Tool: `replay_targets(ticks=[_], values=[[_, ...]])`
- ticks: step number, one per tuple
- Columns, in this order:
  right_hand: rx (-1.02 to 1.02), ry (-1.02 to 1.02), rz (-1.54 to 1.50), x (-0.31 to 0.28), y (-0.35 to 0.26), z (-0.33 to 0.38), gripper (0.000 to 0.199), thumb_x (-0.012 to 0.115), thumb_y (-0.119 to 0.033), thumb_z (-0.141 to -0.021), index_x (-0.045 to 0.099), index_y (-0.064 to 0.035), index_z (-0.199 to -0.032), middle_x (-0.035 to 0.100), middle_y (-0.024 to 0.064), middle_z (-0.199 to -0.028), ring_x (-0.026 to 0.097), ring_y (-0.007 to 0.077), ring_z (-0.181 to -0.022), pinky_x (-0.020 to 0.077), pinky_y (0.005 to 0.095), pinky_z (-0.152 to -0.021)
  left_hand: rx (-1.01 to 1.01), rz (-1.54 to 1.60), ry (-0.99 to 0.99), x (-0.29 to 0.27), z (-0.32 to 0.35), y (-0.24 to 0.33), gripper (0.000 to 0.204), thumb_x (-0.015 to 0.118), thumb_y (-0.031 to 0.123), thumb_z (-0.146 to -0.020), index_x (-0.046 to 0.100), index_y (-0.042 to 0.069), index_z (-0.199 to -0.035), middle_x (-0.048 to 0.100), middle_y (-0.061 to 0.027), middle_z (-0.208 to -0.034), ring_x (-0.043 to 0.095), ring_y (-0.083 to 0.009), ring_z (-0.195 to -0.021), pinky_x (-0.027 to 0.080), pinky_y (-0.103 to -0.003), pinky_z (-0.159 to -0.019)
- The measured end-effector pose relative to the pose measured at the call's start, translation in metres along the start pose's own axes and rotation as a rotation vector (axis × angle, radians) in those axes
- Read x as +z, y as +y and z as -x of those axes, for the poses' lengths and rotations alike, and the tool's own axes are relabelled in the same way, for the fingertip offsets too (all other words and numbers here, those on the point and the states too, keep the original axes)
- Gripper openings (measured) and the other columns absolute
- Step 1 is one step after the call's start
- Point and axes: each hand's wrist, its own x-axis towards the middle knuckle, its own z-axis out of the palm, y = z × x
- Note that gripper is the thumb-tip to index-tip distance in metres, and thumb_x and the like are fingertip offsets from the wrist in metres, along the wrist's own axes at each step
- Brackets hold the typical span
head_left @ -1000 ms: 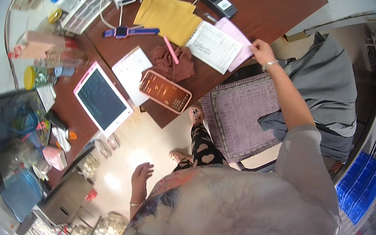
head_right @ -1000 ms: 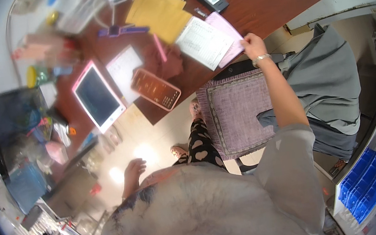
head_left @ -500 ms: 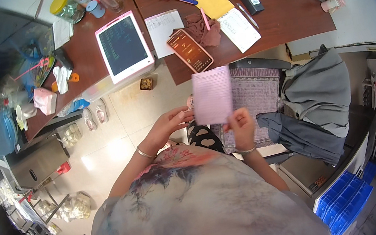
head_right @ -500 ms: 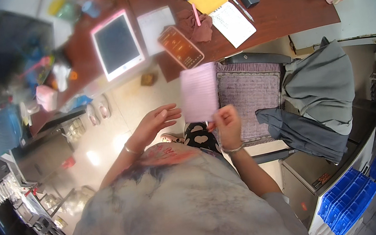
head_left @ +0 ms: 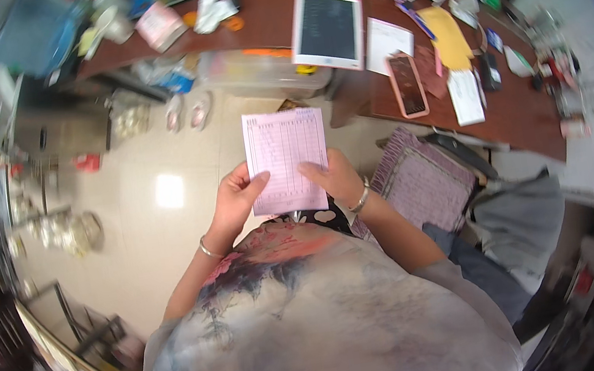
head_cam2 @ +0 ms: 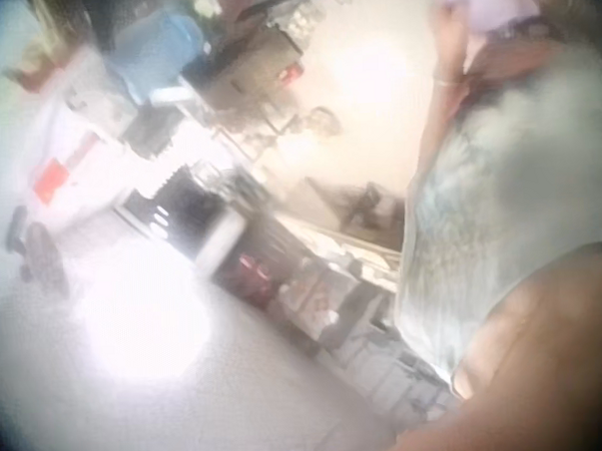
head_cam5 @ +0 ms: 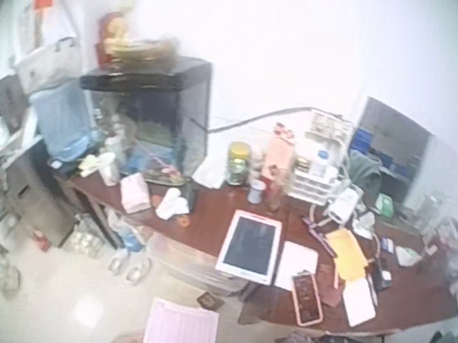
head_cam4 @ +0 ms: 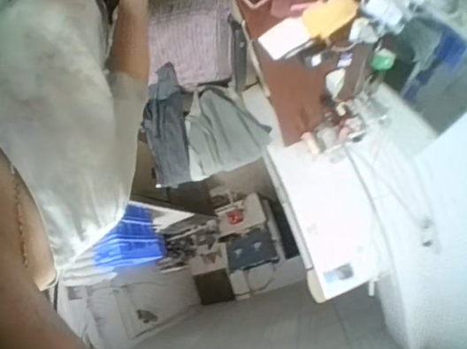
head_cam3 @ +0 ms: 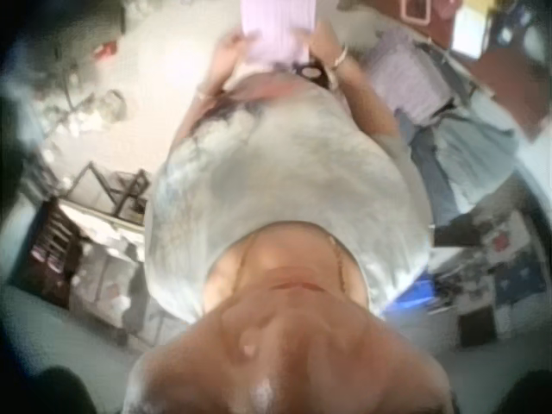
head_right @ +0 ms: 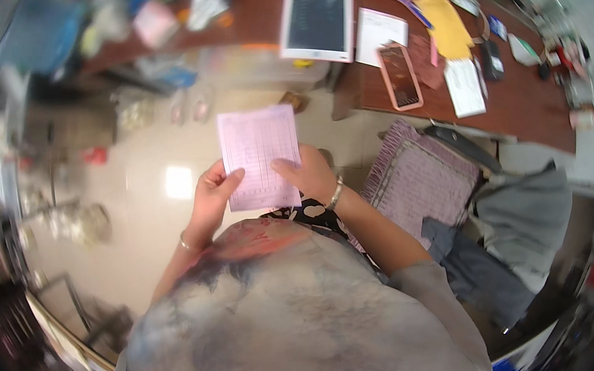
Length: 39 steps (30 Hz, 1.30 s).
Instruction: The person packs round white buns into clear plastic bags, ties the bags, and places them on trays. The person also moves trays of buns and places some into a large metal cabinet.
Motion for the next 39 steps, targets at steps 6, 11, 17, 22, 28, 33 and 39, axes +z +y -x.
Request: replay_targets(ticks=[6,11,17,22,28,33,39], values=[[0.048,-0.394,-0.238,0.077,-0.035,-0.053,0.02,0.06,-0.011,-0.087,0.064,0.0049,-0.099,0.068,0.0065,-0.089,0.061,0.0132,-0.075,0.0496,0.0287,-0.068,0.206,0.455,0.425,-0.046,0.041,-0.002,0.017,0.055,0.002,-0.09,0.063,0.0,-0.105,0.067,-0.0061,-0.092,0.063,-0.0106,-0.078,0.052,-0.023,-0.07],[0.149,-0.862,-0.453,0.145,-0.049,-0.069,0.016,0.051,0.001,-0.088,0.064,-0.0013,-0.097,0.063,0.0011,-0.087,0.057,0.0074,-0.075,0.046,0.0207,-0.067,0.361,0.678,0.555,-0.085,0.098,-0.037,0.013,0.049,0.009,-0.089,0.058,0.005,-0.098,0.058,-0.0053,-0.088,0.058,-0.0146,-0.078,0.05,-0.026,-0.068],[0.019,-0.972,-0.177,0.246,-0.058,-0.028,0.02,0.045,0.006,-0.085,0.061,-0.004,-0.09,0.06,-0.0001,-0.083,0.056,0.0081,-0.075,0.0443,0.0205,-0.066,0.664,1.159,0.625,-0.108,0.185,-0.08,0.054,0.043,0.043,-0.099,0.043,0.0,-0.132,0.055,-0.0155,-0.126,0.055,-0.026,-0.116,0.048,-0.038,-0.096],[-0.509,-1.215,0.133,0.351,-0.07,0.056,0.028,0.045,0.008,-0.079,0.062,-0.0037,-0.097,0.066,0.0046,-0.091,0.061,0.0146,-0.082,0.0477,0.0246,-0.075,0.616,0.913,1.095,-0.118,0.27,-0.11,0.042,0.064,0.022,-0.091,0.052,0.001,-0.125,0.061,-0.0076,-0.119,0.059,-0.0162,-0.107,0.048,-0.033,-0.093],[0.005,-1.656,0.091,0.463,-0.083,0.117,0.033,0.057,0.002,-0.081,0.057,-0.0006,-0.114,0.065,0.0055,-0.093,0.06,0.0129,-0.083,0.0476,0.0266,-0.079,0.409,0.665,1.37,-0.165,0.397,-0.16,0.034,0.066,0.023,-0.089,0.062,-0.001,-0.113,0.067,-0.007,-0.103,0.063,-0.0155,-0.094,0.051,-0.031,-0.084],[0.077,-1.866,0.426,0.544,-0.066,0.164,0.016,0.059,-0.004,-0.09,0.061,-0.0008,-0.105,0.059,-0.003,-0.07,0.051,0.0027,-0.06,0.041,0.0189,-0.052,0.339,0.438,1.424,-0.187,0.457,-0.177,0.032,0.064,0.023,-0.09,0.063,0.0,-0.113,0.067,-0.0071,-0.105,0.062,-0.0126,-0.094,0.051,-0.03,-0.083],[0.207,-1.782,0.167,0.653,-0.034,0.209,0.011,0.052,-0.001,-0.089,0.063,-0.0027,-0.089,0.059,-0.0035,-0.071,0.047,0.0021,-0.059,0.0361,0.0184,-0.05,0.712,0.899,1.46,-0.264,0.504,-0.218,0.019,0.056,0.014,-0.093,0.064,0.001,-0.106,0.065,-0.0059,-0.104,0.06,-0.01,-0.093,0.049,-0.026,-0.083]])
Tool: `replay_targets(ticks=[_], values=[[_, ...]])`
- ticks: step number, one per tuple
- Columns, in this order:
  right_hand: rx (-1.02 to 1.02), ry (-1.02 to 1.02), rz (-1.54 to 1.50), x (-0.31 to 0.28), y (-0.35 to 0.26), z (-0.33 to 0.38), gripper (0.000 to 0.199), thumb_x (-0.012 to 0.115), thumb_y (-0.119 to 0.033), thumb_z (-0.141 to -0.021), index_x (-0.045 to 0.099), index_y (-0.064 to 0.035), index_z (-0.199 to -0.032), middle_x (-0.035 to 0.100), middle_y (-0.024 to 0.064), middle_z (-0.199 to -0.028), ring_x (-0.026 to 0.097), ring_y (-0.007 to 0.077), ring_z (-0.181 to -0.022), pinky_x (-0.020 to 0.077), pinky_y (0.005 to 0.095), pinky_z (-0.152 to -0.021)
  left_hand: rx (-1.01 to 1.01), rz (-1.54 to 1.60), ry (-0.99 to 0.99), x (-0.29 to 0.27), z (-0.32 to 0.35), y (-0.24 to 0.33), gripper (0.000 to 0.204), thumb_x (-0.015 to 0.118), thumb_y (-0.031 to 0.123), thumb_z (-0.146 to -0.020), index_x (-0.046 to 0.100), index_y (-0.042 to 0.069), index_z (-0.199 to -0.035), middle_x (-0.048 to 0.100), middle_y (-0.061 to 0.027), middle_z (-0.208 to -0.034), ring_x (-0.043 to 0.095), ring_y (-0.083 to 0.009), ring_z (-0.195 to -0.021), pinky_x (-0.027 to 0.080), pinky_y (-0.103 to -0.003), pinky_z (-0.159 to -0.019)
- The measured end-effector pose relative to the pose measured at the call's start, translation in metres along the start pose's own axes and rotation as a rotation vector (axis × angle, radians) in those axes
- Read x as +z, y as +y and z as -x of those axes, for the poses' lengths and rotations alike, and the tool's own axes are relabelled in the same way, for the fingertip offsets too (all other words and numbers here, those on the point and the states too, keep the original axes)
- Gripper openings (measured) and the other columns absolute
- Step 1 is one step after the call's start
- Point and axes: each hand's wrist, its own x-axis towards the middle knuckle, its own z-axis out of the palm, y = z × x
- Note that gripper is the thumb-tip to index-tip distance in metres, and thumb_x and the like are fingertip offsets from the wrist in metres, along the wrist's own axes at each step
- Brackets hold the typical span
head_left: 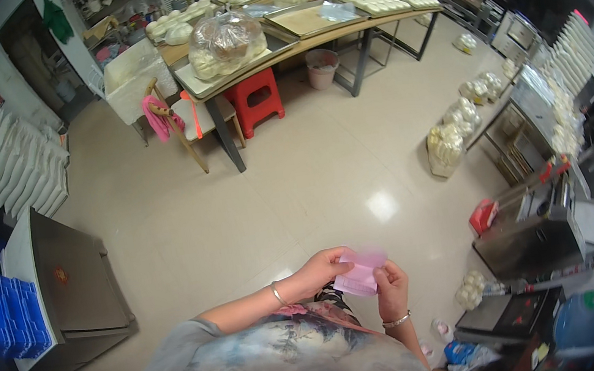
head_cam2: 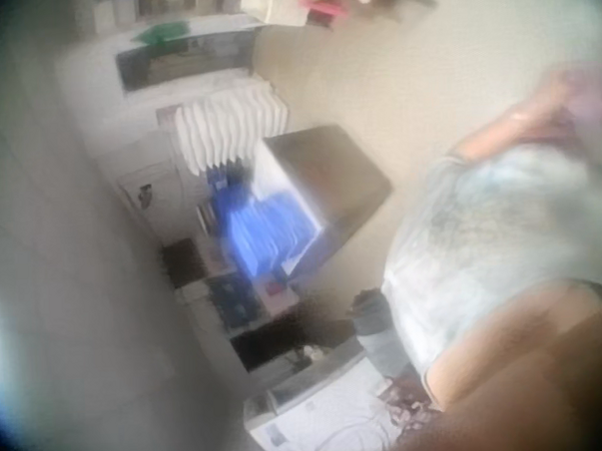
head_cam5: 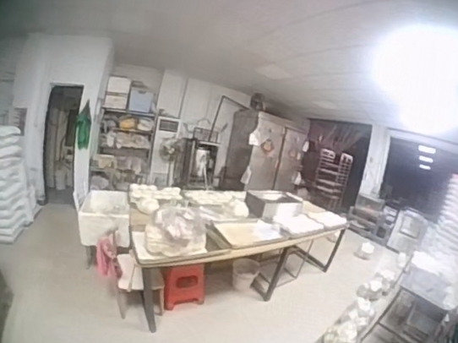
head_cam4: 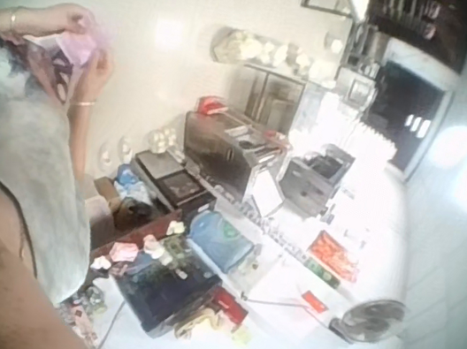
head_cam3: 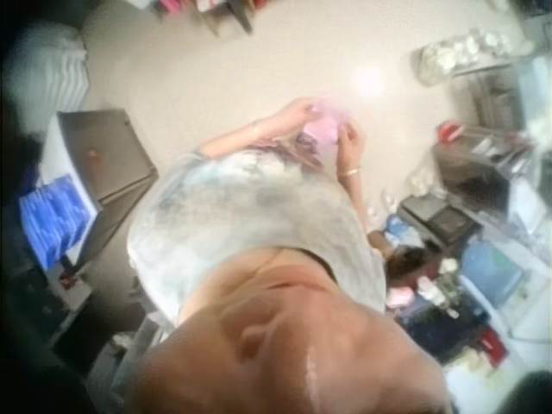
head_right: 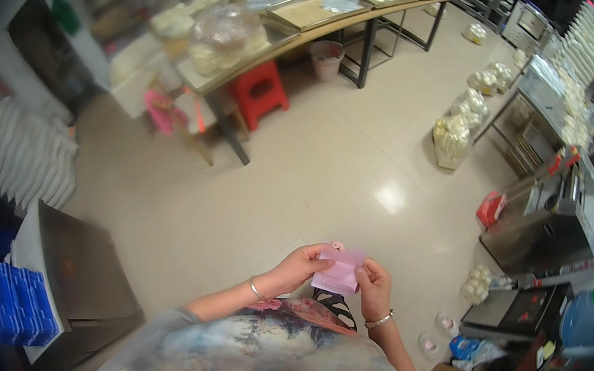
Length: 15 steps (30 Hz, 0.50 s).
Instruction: The person packs round white buns into clear plastic bags, ties the bags, and places them on trays. The person also moves trays of buns and places some into a large metal cabinet.
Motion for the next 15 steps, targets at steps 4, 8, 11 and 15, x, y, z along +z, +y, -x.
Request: replay_targets(ticks=[4,8,11,15], values=[[0.033,-0.164,-0.212,-0.004,-0.005,-0.108,0.014,0.05,0.0,-0.087,0.063,0.0001,-0.09,0.062,0.0024,-0.083,0.055,0.0088,-0.077,0.0429,0.0222,-0.071,-0.031,0.167,-0.069,-0.044,-0.066,0.045,0.019,0.054,0.012,-0.093,0.061,0.001,-0.107,0.063,-0.0044,-0.099,0.058,-0.0093,-0.09,0.047,-0.023,-0.081],[-0.046,-0.238,-0.059,0.008,-0.03,-0.216,0.016,0.048,0.001,-0.087,0.064,-0.0001,-0.086,0.061,0.0012,-0.079,0.054,0.0082,-0.074,0.0425,0.0223,-0.068,-0.012,0.339,0.032,-0.068,-0.124,0.104,0.024,0.053,0.017,-0.096,0.059,0.0,-0.111,0.063,-0.0048,-0.1,0.058,-0.0081,-0.09,0.047,-0.023,-0.079],[-0.12,-0.361,0.101,0.029,-0.053,-0.285,0.016,0.048,0.001,-0.089,0.064,-0.0004,-0.085,0.06,-0.0004,-0.076,0.051,0.0053,-0.07,0.0431,0.0237,-0.063,-0.018,0.242,0.27,-0.083,-0.159,0.129,0.025,0.055,0.02,-0.096,0.058,0.001,-0.112,0.063,-0.0049,-0.101,0.059,-0.0087,-0.09,0.049,-0.025,-0.078],[-0.04,-0.541,0.18,0.068,-0.068,-0.364,0.013,0.051,0.003,-0.089,0.063,0.0013,-0.093,0.062,0.0016,-0.077,0.053,0.0058,-0.066,0.0444,0.021,-0.061,0.042,0.011,0.394,-0.131,-0.195,0.152,0.025,0.06,0.021,-0.094,0.058,0.002,-0.11,0.064,-0.0053,-0.103,0.061,-0.0107,-0.089,0.05,-0.028,-0.077]])
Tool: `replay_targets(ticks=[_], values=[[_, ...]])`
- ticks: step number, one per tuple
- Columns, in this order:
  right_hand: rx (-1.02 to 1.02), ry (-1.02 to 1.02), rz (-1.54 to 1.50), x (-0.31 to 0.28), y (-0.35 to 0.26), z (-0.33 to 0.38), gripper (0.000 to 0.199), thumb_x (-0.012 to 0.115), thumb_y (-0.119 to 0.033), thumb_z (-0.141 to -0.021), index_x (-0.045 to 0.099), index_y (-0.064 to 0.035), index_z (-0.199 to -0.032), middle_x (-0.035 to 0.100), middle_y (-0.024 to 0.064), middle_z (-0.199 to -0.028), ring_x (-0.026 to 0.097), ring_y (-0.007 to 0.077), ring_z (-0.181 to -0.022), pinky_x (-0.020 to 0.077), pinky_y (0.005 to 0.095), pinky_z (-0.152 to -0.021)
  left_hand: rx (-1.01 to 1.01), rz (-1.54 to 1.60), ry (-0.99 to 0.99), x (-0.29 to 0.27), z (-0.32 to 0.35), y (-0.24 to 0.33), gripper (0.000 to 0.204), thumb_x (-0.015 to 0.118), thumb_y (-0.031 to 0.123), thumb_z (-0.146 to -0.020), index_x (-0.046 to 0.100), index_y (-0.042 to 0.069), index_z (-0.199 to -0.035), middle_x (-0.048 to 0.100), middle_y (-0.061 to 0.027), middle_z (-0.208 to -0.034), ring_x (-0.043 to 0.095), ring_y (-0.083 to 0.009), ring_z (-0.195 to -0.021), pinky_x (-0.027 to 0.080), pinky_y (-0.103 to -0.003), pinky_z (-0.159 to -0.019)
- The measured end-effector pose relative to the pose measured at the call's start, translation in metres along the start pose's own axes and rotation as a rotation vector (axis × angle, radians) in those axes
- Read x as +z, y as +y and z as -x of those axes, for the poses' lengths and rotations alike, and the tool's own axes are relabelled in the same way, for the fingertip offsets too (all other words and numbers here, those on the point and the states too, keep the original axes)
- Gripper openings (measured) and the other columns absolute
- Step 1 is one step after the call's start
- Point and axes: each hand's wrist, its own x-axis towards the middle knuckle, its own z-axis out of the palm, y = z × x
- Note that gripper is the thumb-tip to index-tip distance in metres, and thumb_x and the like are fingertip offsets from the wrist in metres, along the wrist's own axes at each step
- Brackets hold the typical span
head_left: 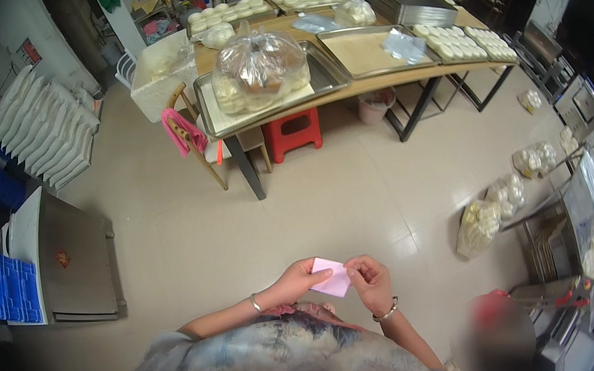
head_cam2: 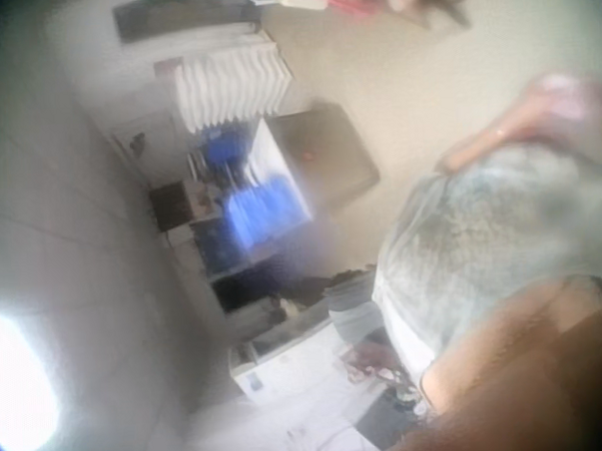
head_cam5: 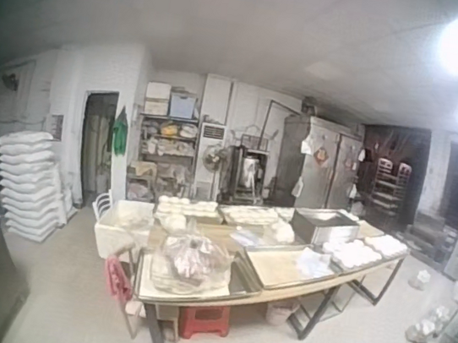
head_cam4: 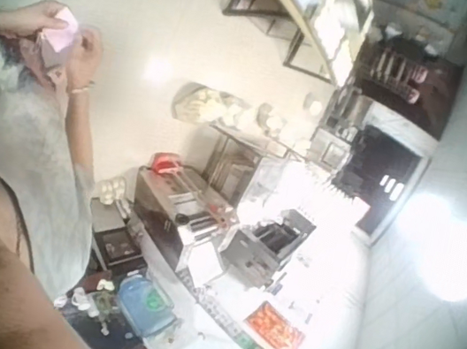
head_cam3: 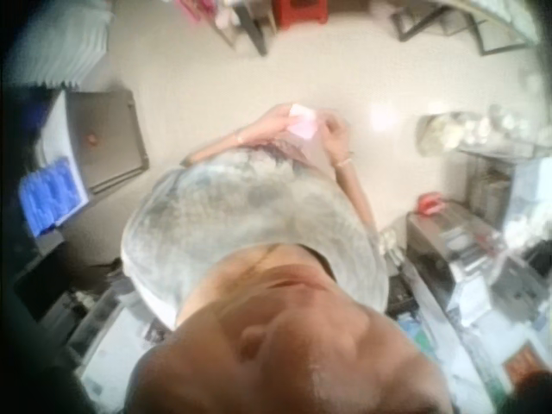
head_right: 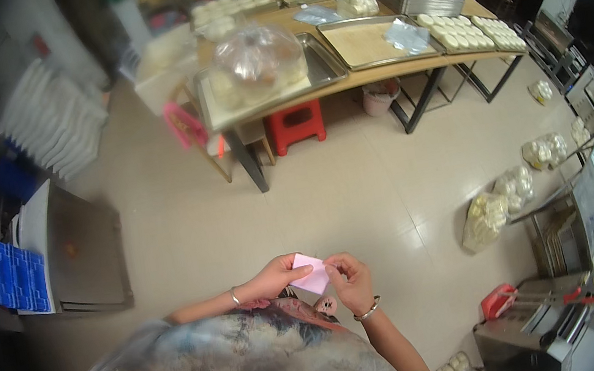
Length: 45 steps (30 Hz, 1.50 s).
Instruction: The person packs round white buns into clear plastic bags, ties the bags, and places them on trays. The person also moves trays of buns and places some into a large metal cabinet.
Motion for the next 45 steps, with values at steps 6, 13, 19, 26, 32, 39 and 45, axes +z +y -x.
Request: replay_targets(ticks=[6,13,19,26,32,39,45], values=[[0.213,-0.106,0.107,-0.003,0.015,-0.138,0.004,0.057,0.0,-0.09,0.061,0.0,-0.09,0.061,0.0007,-0.07,0.054,0.0056,-0.06,0.0445,0.0204,-0.053,0.298,-0.504,0.175,-0.073,-0.094,0.052,0.013,0.06,0.015,-0.093,0.058,0.002,-0.096,0.058,0.0032,-0.082,0.051,-0.0038,-0.076,0.044,-0.024,-0.066],[0.166,0.04,0.136,0.004,-0.013,-0.302,0.009,0.058,-0.003,-0.091,0.059,0.0004,-0.083,0.062,0.0019,-0.067,0.055,0.0064,-0.058,0.0452,0.0205,-0.053,0.258,-0.459,0.117,-0.146,-0.211,0.192,0.019,0.066,0.018,-0.088,0.06,0.0,-0.086,0.058,-0.0031,-0.068,0.049,-0.0047,-0.066,0.043,-0.026,-0.058],[0.102,0.013,0.113,-0.021,-0.042,-0.457,0.018,0.056,-0.015,-0.095,0.059,0.0006,-0.085,0.063,0.0033,-0.071,0.056,0.0082,-0.064,0.0456,0.022,-0.061,0.474,-0.343,0.338,-0.218,-0.288,0.286,0.015,0.066,0.017,-0.089,0.065,0.002,-0.093,0.061,0.0041,-0.072,0.054,-0.0017,-0.067,0.044,-0.022,-0.055],[-0.546,-0.329,0.633,0.003,-0.08,-0.714,0.014,0.056,-0.007,-0.089,0.06,-0.0059,-0.102,0.064,0.0097,-0.09,0.058,0.0231,-0.068,0.0475,0.031,-0.063,0.586,-0.108,0.922,-0.285,-0.314,0.367,0.019,0.056,0.019,-0.096,0.064,0.004,-0.103,0.06,0.004,-0.076,0.049,-0.0015,-0.06,0.04,-0.018,-0.053],[-0.772,-0.79,1.05,0.122,-0.104,-0.848,0.048,0.058,-0.003,-0.081,0.055,-0.0199,-0.125,0.062,0.0132,-0.093,0.062,0.0339,-0.087,0.0508,0.0404,-0.075,0.565,-0.124,1.179,-0.303,-0.325,0.418,0.021,0.052,0.014,-0.096,0.06,0.002,-0.112,0.06,0.0031,-0.077,0.049,-0.002,-0.06,0.037,-0.017,-0.052],[-0.803,-1.029,1.315,0.173,-0.078,-0.92,0.011,0.057,-0.008,-0.083,0.06,-0.0057,-0.093,0.061,0.0154,-0.088,0.06,0.0374,-0.084,0.0481,0.0433,-0.072,0.56,-0.204,1.156,-0.329,-0.359,0.45,0.032,0.045,0.005,-0.095,0.056,0.01,-0.125,0.058,0.001,-0.079,0.053,-0.0044,-0.062,0.04,-0.019,-0.051],[-0.871,-1.089,1.033,0.155,-0.082,-0.951,0.006,0.058,-0.007,-0.083,0.055,-0.0025,-0.084,0.058,0.0161,-0.085,0.057,0.0385,-0.082,0.045,0.0447,-0.071,0.323,-0.611,1.098,-0.366,-0.395,0.471,0.025,0.045,0.005,-0.093,0.066,0.008,-0.105,0.062,-0.0124,-0.066,0.061,-0.0157,-0.057,0.048,-0.032,-0.057]])
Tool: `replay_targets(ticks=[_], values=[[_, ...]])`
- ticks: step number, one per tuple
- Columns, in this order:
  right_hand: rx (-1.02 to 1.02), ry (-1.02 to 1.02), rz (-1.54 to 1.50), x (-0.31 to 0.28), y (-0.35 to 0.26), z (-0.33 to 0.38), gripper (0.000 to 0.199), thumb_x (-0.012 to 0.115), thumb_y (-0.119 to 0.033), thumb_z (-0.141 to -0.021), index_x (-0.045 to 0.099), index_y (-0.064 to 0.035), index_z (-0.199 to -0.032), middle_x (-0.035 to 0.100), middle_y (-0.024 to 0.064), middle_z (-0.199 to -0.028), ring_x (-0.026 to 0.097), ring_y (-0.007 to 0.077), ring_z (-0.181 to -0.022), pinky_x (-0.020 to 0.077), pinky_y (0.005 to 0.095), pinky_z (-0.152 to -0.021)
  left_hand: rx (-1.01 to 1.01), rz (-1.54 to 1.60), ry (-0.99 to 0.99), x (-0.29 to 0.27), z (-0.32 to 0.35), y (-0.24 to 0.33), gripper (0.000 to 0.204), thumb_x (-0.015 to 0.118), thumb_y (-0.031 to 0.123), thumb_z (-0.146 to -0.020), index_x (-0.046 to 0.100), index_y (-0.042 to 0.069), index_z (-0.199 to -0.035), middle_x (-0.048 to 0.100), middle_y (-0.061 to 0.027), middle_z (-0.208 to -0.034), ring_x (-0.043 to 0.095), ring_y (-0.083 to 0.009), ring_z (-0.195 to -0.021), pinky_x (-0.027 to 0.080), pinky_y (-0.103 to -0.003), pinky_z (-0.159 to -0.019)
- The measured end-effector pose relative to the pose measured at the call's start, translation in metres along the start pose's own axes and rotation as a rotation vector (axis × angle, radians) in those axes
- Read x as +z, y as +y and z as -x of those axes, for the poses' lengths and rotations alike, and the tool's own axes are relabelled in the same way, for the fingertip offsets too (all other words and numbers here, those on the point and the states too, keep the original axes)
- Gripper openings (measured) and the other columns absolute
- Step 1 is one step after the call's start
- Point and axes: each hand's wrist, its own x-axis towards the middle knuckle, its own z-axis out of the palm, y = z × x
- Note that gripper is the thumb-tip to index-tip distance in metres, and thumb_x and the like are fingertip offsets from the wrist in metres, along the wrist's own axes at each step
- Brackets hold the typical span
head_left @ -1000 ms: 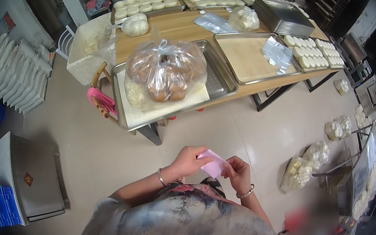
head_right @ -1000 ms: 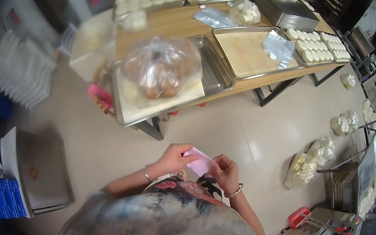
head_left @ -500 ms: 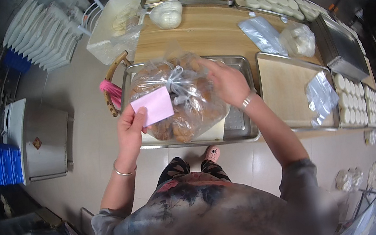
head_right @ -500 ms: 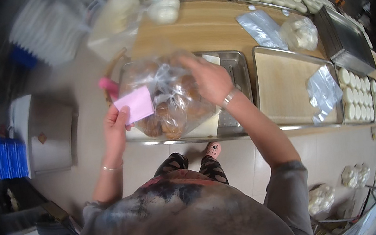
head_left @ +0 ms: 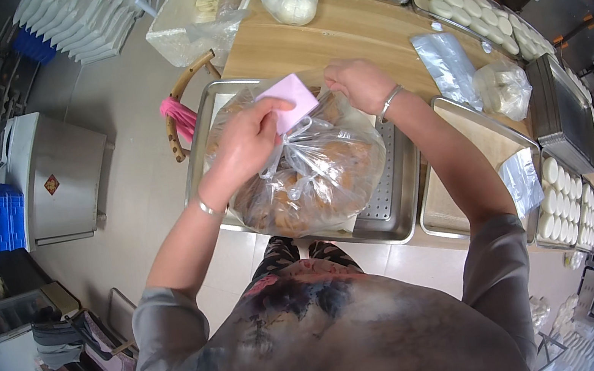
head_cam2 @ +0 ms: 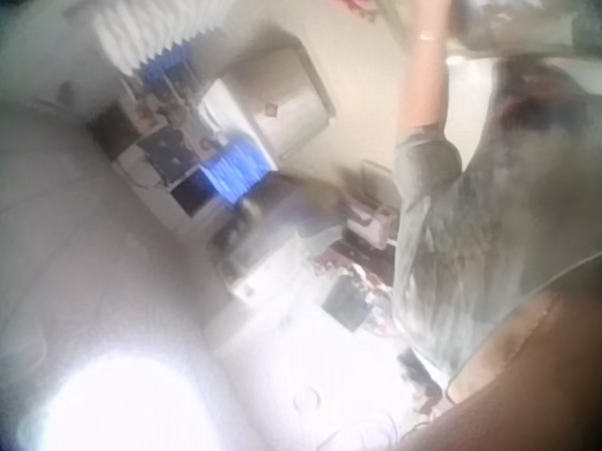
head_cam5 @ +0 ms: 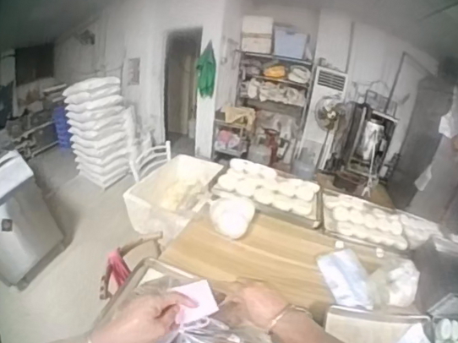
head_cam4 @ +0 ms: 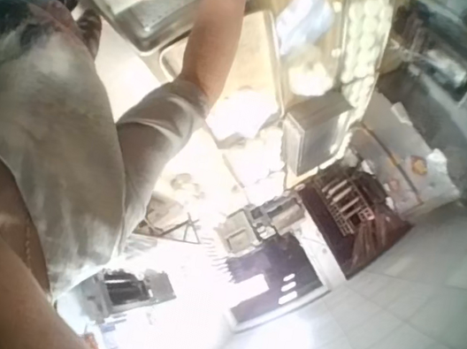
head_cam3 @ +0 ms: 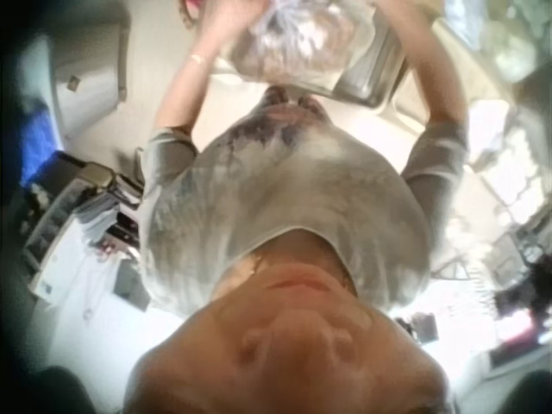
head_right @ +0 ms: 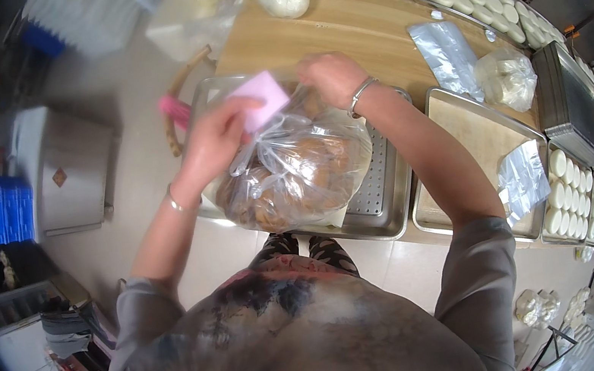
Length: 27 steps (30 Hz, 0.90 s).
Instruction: The person packs round white buns into clear plastic bags, ties the bags, and places them on trays. The person also moves trays of buns and places some into a large metal cabinet.
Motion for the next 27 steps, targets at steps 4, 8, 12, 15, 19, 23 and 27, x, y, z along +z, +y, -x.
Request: replay_targets(ticks=[4,8,12,15,19,23,27], values=[[-0.054,0.06,-0.063,-0.003,-0.002,0.002,0.005,0.059,-0.005,-0.083,0.055,-0.0022,-0.084,0.058,0.0157,-0.084,0.057,0.0382,-0.081,0.0449,0.0438,-0.071,0.19,-0.392,-0.1,0.002,-0.035,-0.005,0.023,0.056,0.005,-0.084,0.066,0.007,-0.105,0.064,-0.0153,-0.081,0.062,-0.0236,-0.07,0.048,-0.033,-0.065],[-0.047,0.129,-0.083,-0.009,-0.006,0.005,0.008,0.061,-0.007,-0.082,0.057,-0.0025,-0.087,0.059,0.0147,-0.082,0.057,0.0358,-0.079,0.0464,0.041,-0.069,0.332,-0.644,-0.154,0.002,-0.045,-0.008,0.024,0.056,0.004,-0.078,0.069,0.008,-0.097,0.066,-0.0184,-0.083,0.063,-0.0353,-0.078,0.049,-0.045,-0.071],[0.064,0.197,-0.159,-0.014,-0.013,-0.001,0.014,0.064,-0.011,-0.082,0.059,-0.0025,-0.092,0.061,0.0129,-0.08,0.059,0.0319,-0.073,0.0484,0.039,-0.067,0.458,-0.814,-0.168,0.004,-0.049,-0.001,0.024,0.056,0.003,-0.073,0.07,0.008,-0.092,0.066,-0.0169,-0.078,0.064,-0.0331,-0.077,0.05,-0.043,-0.07],[0.249,0.125,-0.211,-0.013,-0.023,-0.003,0.021,0.063,-0.02,-0.083,0.062,-0.0031,-0.095,0.065,0.0146,-0.088,0.062,0.0341,-0.082,0.05,0.041,-0.072,0.473,-0.943,-0.098,-0.002,-0.051,0.005,0.019,0.057,0.005,-0.072,0.069,0.007,-0.087,0.065,-0.0155,-0.073,0.065,-0.0314,-0.074,0.051,-0.041,-0.067],[0.425,0.047,-0.067,-0.002,-0.037,-0.008,0.029,0.06,-0.03,-0.085,0.064,-0.004,-0.098,0.068,0.0158,-0.094,0.064,0.0356,-0.089,0.0508,0.0421,-0.077,0.524,-1.063,-0.125,-0.006,-0.042,0.006,0.015,0.058,0.008,-0.072,0.068,0.007,-0.083,0.064,-0.0143,-0.07,0.065,-0.0309,-0.071,0.051,-0.04,-0.065],[0.52,-0.078,0.007,0.011,-0.035,-0.023,0.025,0.057,-0.025,-0.082,0.067,-0.0052,-0.092,0.068,0.0175,-0.091,0.065,0.037,-0.088,0.0511,0.043,-0.077,0.472,-0.937,-0.182,0.002,-0.045,0.0,0.019,0.059,0.012,-0.076,0.07,0.01,-0.091,0.066,-0.0151,-0.076,0.064,-0.0325,-0.073,0.049,-0.042,-0.067],[0.478,-0.004,-0.138,0.018,-0.021,-0.032,0.023,0.055,-0.021,-0.079,0.069,-0.0045,-0.084,0.068,0.0187,-0.088,0.065,0.0367,-0.087,0.0514,0.0434,-0.075,0.339,-0.808,-0.267,0.016,-0.058,-0.009,0.019,0.056,0.012,-0.079,0.071,0.01,-0.092,0.067,-0.0154,-0.083,0.064,-0.0327,-0.076,0.049,-0.043,-0.069]])
